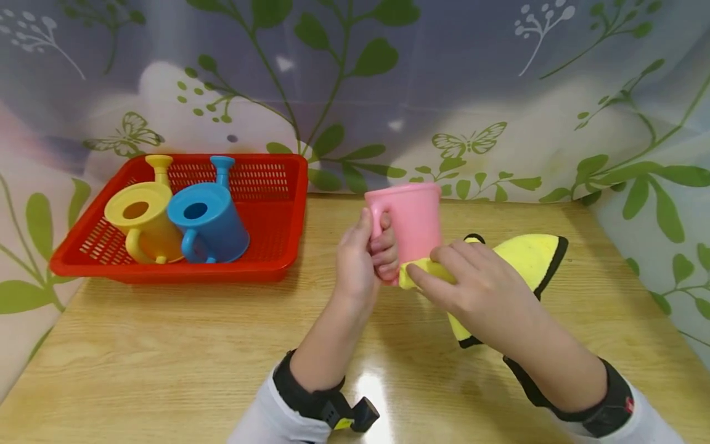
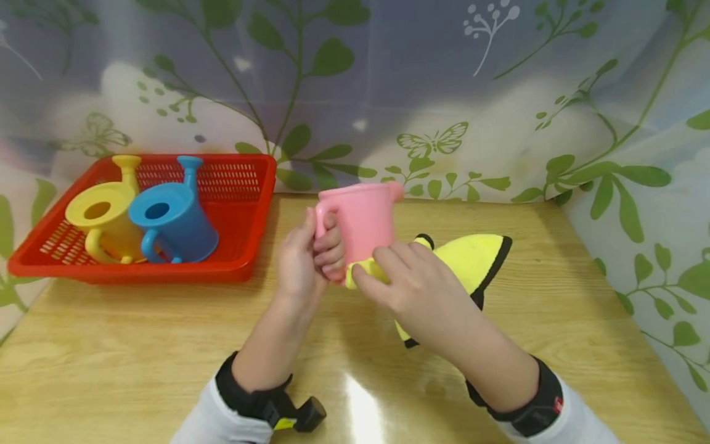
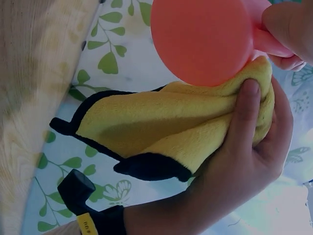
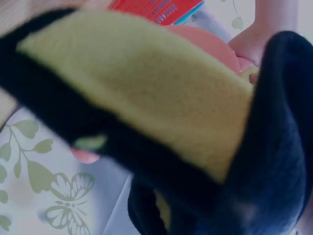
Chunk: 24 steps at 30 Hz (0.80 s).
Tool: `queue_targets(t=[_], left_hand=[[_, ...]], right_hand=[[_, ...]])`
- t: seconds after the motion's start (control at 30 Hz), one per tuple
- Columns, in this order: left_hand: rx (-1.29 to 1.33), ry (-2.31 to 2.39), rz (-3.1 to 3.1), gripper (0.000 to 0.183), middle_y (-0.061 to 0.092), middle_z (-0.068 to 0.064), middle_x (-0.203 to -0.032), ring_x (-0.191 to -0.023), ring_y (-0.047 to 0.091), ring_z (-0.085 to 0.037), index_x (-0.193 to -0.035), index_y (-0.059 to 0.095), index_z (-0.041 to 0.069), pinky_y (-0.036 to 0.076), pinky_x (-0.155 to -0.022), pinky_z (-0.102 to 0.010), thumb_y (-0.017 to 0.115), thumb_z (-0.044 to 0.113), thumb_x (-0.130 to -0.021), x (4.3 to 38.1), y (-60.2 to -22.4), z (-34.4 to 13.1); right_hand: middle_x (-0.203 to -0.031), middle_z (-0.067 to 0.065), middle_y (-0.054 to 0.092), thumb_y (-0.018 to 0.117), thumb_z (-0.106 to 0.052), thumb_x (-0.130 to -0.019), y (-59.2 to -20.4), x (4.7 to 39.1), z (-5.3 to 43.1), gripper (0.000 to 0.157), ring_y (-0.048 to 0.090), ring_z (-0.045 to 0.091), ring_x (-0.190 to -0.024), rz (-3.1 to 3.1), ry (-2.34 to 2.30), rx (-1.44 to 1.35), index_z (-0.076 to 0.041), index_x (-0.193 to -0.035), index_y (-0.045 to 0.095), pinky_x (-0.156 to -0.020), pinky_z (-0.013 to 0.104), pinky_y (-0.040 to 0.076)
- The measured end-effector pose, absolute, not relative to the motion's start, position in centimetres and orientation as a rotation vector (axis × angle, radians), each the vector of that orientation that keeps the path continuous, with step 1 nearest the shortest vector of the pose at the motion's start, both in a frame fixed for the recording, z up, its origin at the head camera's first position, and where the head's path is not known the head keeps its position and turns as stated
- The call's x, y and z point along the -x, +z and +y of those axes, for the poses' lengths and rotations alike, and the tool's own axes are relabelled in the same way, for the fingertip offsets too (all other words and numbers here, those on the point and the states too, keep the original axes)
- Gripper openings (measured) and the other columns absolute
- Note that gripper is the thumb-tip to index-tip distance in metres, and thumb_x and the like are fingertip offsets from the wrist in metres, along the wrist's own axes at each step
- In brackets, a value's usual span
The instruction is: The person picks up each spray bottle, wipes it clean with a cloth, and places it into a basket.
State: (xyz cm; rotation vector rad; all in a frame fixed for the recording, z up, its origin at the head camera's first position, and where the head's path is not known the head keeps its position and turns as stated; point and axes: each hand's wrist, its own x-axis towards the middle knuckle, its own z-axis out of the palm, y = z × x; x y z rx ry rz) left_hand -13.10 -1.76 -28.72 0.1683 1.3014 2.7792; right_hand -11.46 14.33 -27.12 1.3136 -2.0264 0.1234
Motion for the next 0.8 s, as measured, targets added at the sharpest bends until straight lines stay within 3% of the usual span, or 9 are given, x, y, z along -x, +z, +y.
queue_targets(t=[0.13,0.3,0.47,0.8], left_hand=[[-0.219,2.733,1.366,0.034,0.025,0.007,-0.055,-0.044,0.020,-0.004,-0.075,0.040,0.014,0.017,-0.041,-0.018,0.024,0.031,-0.100,12.9,-28.9,-1.4],[-0.253,2.708,1.424,0.033,0.025,0.007,-0.056,-0.044,0.019,-0.004,-0.076,0.040,0.014,0.016,-0.041,-0.018,0.025,0.029,-0.100,12.8,-29.2,-1.3],[-0.288,2.663,1.453,0.033,0.024,0.007,-0.055,-0.044,0.019,-0.004,-0.077,0.040,0.014,0.014,-0.040,-0.019,0.024,0.030,-0.101,12.8,-29.3,-1.0],[-0.264,2.638,1.469,0.034,0.023,0.008,-0.054,-0.042,0.018,-0.005,-0.075,0.039,0.015,0.013,-0.039,-0.020,0.026,0.034,-0.100,12.7,-29.3,-0.6]], right_hand=[[-0.077,0.013,0.052,0.060,-0.001,-0.080,-27.0,11.9,14.3,0.018,0.041,0.023,-0.059,-2.069,0.156,-1.271,-0.008,-0.096,0.060,-0.049,0.031,0.037],[-0.081,0.014,0.054,0.075,-0.010,-0.070,-26.9,12.6,14.3,0.031,0.044,0.023,-0.058,-2.077,0.202,-1.201,-0.009,-0.097,0.061,-0.047,0.030,0.039],[-0.083,0.017,0.055,0.077,-0.005,-0.066,-26.4,13.3,14.5,0.036,0.049,0.029,-0.062,-2.071,0.244,-1.131,-0.008,-0.099,0.063,-0.050,0.036,0.042],[-0.079,0.016,0.053,0.073,-0.014,-0.075,-25.0,15.5,14.9,0.028,0.048,0.029,-0.065,-2.089,0.283,-1.027,-0.010,-0.101,0.064,-0.054,0.036,0.042]])
